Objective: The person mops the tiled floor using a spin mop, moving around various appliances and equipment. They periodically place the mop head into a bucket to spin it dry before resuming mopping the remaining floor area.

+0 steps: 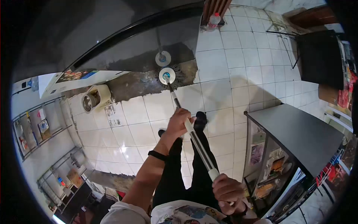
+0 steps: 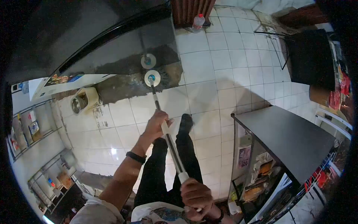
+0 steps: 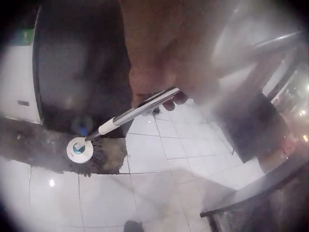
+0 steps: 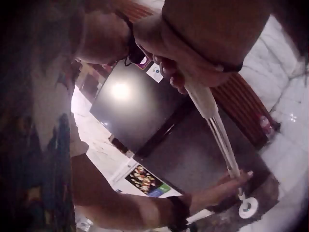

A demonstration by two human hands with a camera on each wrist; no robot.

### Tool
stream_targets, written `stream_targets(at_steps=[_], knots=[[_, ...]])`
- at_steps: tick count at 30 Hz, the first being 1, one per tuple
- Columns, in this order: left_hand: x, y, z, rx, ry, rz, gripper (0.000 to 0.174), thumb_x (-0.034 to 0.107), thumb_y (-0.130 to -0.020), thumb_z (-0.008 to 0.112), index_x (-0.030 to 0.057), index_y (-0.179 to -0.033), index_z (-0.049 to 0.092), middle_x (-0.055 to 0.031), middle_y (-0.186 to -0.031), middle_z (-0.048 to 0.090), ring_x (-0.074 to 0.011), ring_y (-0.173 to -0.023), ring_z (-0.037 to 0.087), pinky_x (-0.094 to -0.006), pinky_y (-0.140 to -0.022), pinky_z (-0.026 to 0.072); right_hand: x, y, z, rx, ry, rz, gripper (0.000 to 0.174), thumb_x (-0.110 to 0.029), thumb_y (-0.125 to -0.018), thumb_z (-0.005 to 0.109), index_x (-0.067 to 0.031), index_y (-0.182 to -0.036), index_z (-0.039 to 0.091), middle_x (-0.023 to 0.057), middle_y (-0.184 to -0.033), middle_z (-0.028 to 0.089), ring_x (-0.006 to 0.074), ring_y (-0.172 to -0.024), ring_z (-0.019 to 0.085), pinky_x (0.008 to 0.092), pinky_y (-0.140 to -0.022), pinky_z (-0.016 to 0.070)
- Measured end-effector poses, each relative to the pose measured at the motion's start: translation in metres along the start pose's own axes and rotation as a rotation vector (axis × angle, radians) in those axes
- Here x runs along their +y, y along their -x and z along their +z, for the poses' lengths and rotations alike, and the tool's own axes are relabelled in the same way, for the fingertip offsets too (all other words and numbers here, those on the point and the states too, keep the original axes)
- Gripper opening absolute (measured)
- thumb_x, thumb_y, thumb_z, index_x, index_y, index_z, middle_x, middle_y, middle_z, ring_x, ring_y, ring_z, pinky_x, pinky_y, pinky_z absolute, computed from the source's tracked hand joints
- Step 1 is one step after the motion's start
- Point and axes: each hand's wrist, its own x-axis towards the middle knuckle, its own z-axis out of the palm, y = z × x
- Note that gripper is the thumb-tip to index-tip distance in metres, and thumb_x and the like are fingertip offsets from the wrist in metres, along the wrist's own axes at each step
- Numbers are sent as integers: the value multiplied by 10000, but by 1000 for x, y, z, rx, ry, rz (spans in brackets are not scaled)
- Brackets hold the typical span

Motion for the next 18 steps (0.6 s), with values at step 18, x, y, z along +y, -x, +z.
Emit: stream_targets(at_steps=[18], knots=[[-55,4,11,177,-30,-34,236,2,-804,739,36,-724,521,-132,-664,487,-355,-703,519,-409,-691,441,30,-53,-30,-35,-95,-45,235,16,-680,616,-41,-562,421,80,-596,447,278,-564,491,407,-667,464]])
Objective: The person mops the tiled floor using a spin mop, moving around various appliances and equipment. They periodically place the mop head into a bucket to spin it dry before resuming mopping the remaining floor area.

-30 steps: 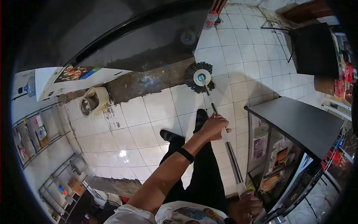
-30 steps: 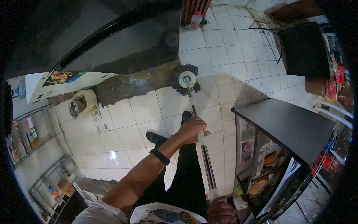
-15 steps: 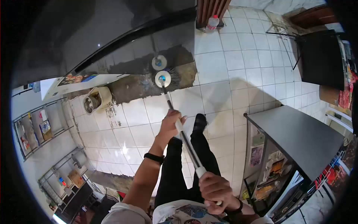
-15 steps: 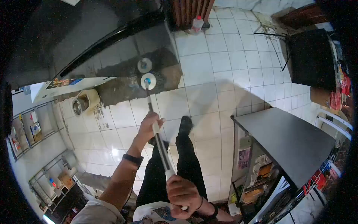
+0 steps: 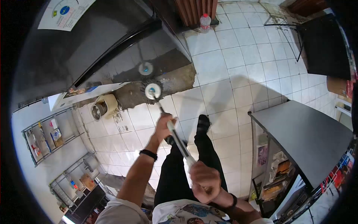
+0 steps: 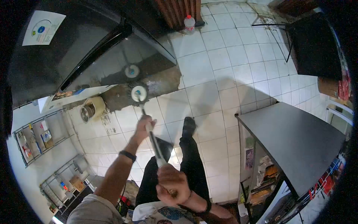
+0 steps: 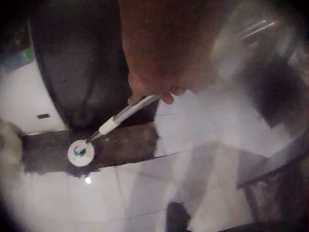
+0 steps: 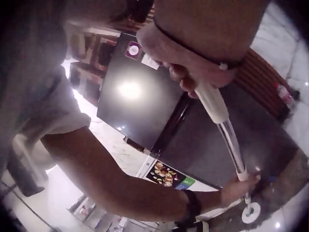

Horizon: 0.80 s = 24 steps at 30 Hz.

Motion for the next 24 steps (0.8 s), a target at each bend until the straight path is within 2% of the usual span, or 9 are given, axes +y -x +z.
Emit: stream_targets(at_steps=[2,4,6,9,10,16,18,22,24], knots=[[52,-4,35,134,154,111,219,-17,-789,746,48,-728,545,-131,-687,499,-354,-726,516,-411,-691,437,-33,21,-13,-21,50,-21,230,-5,-724,635,-23,-561,474,76,-578,494,248,-567,546,420,-735,523],[84,1,55,-73,198,-30,240,11,-812,741,54,-713,527,-112,-692,497,-334,-738,528,-410,-739,445,-66,37,-22,-17,122,21,210,-66,-698,634,-12,-548,496,115,-600,542,272,-527,533,409,-660,515],[115,-14,71,-220,137,82,275,59,-828,738,64,-693,499,-103,-693,483,-325,-755,533,-423,-785,440,-77,60,-17,115,151,-173,305,-182,-953,610,-22,-710,519,67,-628,540,230,-660,548,431,-694,488],[151,-28,88,-241,164,168,305,116,-869,700,67,-681,465,-107,-699,489,-327,-800,545,-485,-856,423,-85,72,-14,268,120,-208,370,-193,-933,649,-2,-649,508,71,-603,528,242,-568,514,417,-649,466],[150,-30,92,-362,140,163,298,137,-889,679,65,-682,478,-96,-714,516,-315,-828,557,-509,-880,418,-86,76,-17,273,116,-200,373,-193,-933,650,-2,-646,508,72,-598,526,242,-559,510,415,-646,464],[152,-13,87,-303,96,138,290,188,-899,668,67,-684,515,-82,-731,547,-303,-876,580,-518,-934,435,-88,75,0,261,81,-213,391,-199,-933,655,-1,-630,508,79,-572,515,247,-503,485,398,-629,453],[148,-4,76,-190,163,176,327,171,-886,710,64,-674,486,-108,-697,508,-331,-767,536,-450,-788,428,-93,75,16,269,108,-229,435,-211,-923,666,-22,-579,478,81,-530,495,242,-437,452,373,-612,440],[126,40,34,-175,56,119,304,171,-871,718,58,-680,510,-116,-711,543,-346,-754,554,-448,-778,451,-91,104,37,404,136,-29,394,-179,-882,697,-13,-575,514,107,-572,552,255,-548,582,403,-660,509],[91,79,12,-112,37,-4,263,213,-826,722,87,-677,545,-69,-722,595,-305,-829,613,-481,-901,468,-77,93,77,439,241,28,318,-112,-872,649,-12,-593,532,112,-570,538,239,-534,542,383,-605,485]])
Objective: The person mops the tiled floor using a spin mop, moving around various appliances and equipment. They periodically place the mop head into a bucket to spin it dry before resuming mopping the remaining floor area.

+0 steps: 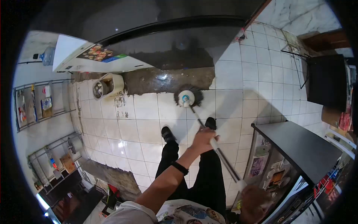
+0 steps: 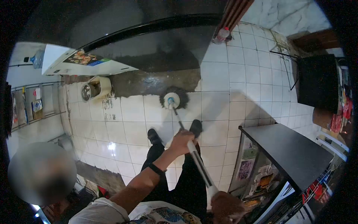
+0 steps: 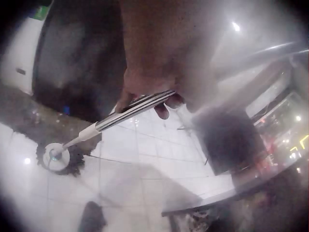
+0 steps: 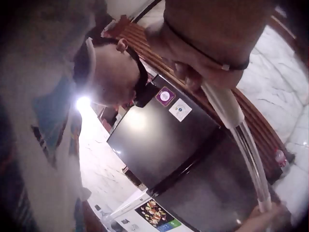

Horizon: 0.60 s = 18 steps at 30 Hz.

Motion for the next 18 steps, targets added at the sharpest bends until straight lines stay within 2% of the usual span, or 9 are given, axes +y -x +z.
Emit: stream_targets(at_steps=[1,2,5,8,9,10,12,15,18], knots=[[-18,22,-11,37,-16,-32,254,211,-805,744,77,-688,563,-79,-736,608,-310,-840,619,-474,-882,484,4,6,14,20,61,14,285,-78,-866,624,-12,-602,541,115,-569,531,232,-526,522,372,-578,473],[-39,44,-26,71,-30,-62,248,209,-785,766,66,-699,581,-89,-751,621,-316,-850,626,-468,-863,499,22,17,12,-185,183,62,270,-142,-773,652,-4,-572,536,113,-581,542,284,-530,557,414,-652,529],[-121,126,-65,237,51,-179,209,142,-758,813,42,-767,629,-127,-788,651,-341,-869,642,-441,-840,533,48,14,85,-713,-136,22,320,-160,-850,572,-17,-578,481,92,-567,495,297,-525,512,437,-618,481],[-175,177,-134,402,131,-231,183,53,-792,811,39,-858,641,-110,-795,658,-329,-827,636,-437,-923,527,111,68,156,-781,-289,8,259,15,-796,544,-24,-587,397,93,-608,395,280,-580,427,405,-607,378],[-222,202,-156,303,88,-134,194,32,-798,807,51,-895,640,-97,-793,644,-315,-806,630,-439,-956,515,130,86,185,-734,-361,-36,298,43,-780,575,-33,-593,355,94,-618,375,289,-574,400,405,-599,353],[-268,224,-177,208,42,-30,214,10,-804,803,63,-932,640,-84,-791,630,-302,-785,624,-442,-989,503,143,99,211,-734,-338,-8,314,34,-767,609,-29,-600,351,108,-617,394,301,-570,403,398,-608,360],[-301,246,-221,240,-183,-67,259,-8,-798,806,87,-968,636,-59,-761,593,-267,-747,616,-438,-1051,459,172,119,256,-783,-338,-31,254,33,-805,569,-9,-610,411,113,-603,439,307,-574,459,396,-661,421],[-344,273,-263,162,63,-302,264,-47,-794,792,82,-976,650,-35,-735,579,-193,-725,596,-408,-1108,410,179,143,308,-681,-387,-17,258,24,-779,601,-13,-595,424,112,-585,442,313,-577,459,389,-680,423],[-384,288,-276,57,386,-537,203,-61,-825,752,76,-941,660,-24,-742,595,-140,-718,575,-420,-1134,385,175,159,311,-565,-378,18,232,12,-742,636,-22,-593,462,98,-572,453,311,-584,470,376,-677,424]])
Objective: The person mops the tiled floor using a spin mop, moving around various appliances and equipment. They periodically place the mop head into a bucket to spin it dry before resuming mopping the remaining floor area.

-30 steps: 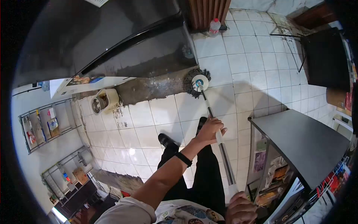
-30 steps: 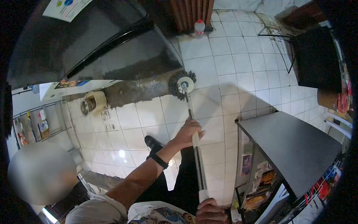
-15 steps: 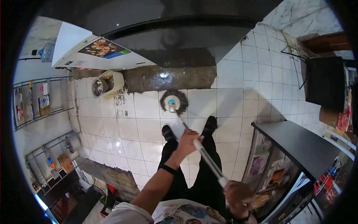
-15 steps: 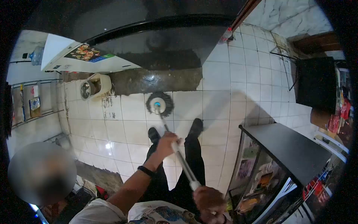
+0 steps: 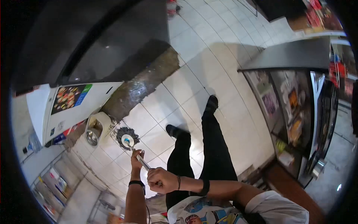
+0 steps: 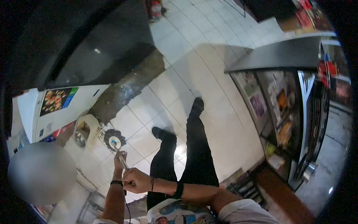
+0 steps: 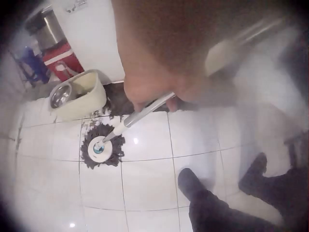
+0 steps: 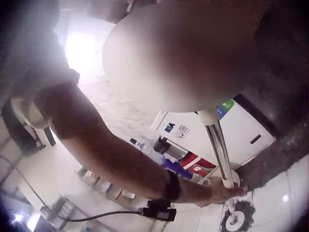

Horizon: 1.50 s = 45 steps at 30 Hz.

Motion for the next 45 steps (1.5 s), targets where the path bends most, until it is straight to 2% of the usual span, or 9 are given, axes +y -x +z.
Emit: stream_targets(at_steps=[2,12,20,24,27,28,34,40,45], knots=[[35,9,24,-95,-372,339,184,-68,-844,723,80,-928,651,-27,-758,618,-142,-710,574,-455,-1143,376,-9,14,-10,81,15,36,231,7,-743,643,-24,-595,468,91,-572,459,309,-584,472,382,-660,412],[121,62,209,-281,-479,514,341,28,-900,716,51,-695,444,-101,-629,451,-293,-604,502,-488,-1059,486,-127,141,-61,364,50,-7,204,-102,-821,647,-46,-659,537,110,-639,508,297,-674,527,413,-690,431],[153,156,454,-558,-470,680,331,179,-846,782,60,-680,522,-161,-858,640,-376,-1144,601,-479,-1001,446,-254,290,-133,779,232,-185,359,-104,-906,586,-26,-576,471,106,-546,480,208,-486,431,373,-509,375],[169,205,577,-756,-382,814,283,187,-866,772,54,-726,564,-136,-875,646,-371,-1057,636,-476,-959,481,-260,359,-143,1168,382,-376,392,-133,-931,519,-58,-549,466,72,-508,437,192,-451,372,354,-487,325],[187,231,658,-1116,-596,782,291,297,-902,711,60,-776,600,-113,-901,656,-339,-1074,618,-450,-918,499,-253,418,-150,1797,436,-250,369,-273,-954,425,-155,-627,304,-18,-604,277,160,-579,350,385,-689,390],[181,244,682,-1162,-606,750,301,311,-917,691,62,-775,600,-110,-897,650,-336,-1070,612,-442,-900,506,-273,454,-167,1444,394,-74,328,-275,-962,436,-165,-666,345,-15,-621,283,145,-643,381,376,-737,371],[160,279,733,-1201,-628,677,317,318,-922,688,56,-785,573,-108,-875,620,-329,-1018,601,-455,-845,521,-246,560,-200,1648,158,-350,327,-305,-985,393,-179,-686,356,-17,-614,297,138,-637,341,379,-744,358],[184,242,702,-943,-745,693,294,261,-889,734,48,-772,568,-124,-862,624,-368,-989,604,-468,-844,509,-253,522,-254,1401,166,-267,544,-367,-948,514,-86,-501,384,51,-462,421,210,-392,392,399,-560,412],[160,139,650,-842,-869,768,270,209,-864,739,28,-728,592,-191,-798,600,-432,-882,575,-497,-812,464,-190,492,-297,1135,-17,-240,584,-390,-983,478,-78,-500,371,86,-534,475,230,-519,481,421,-720,478]])
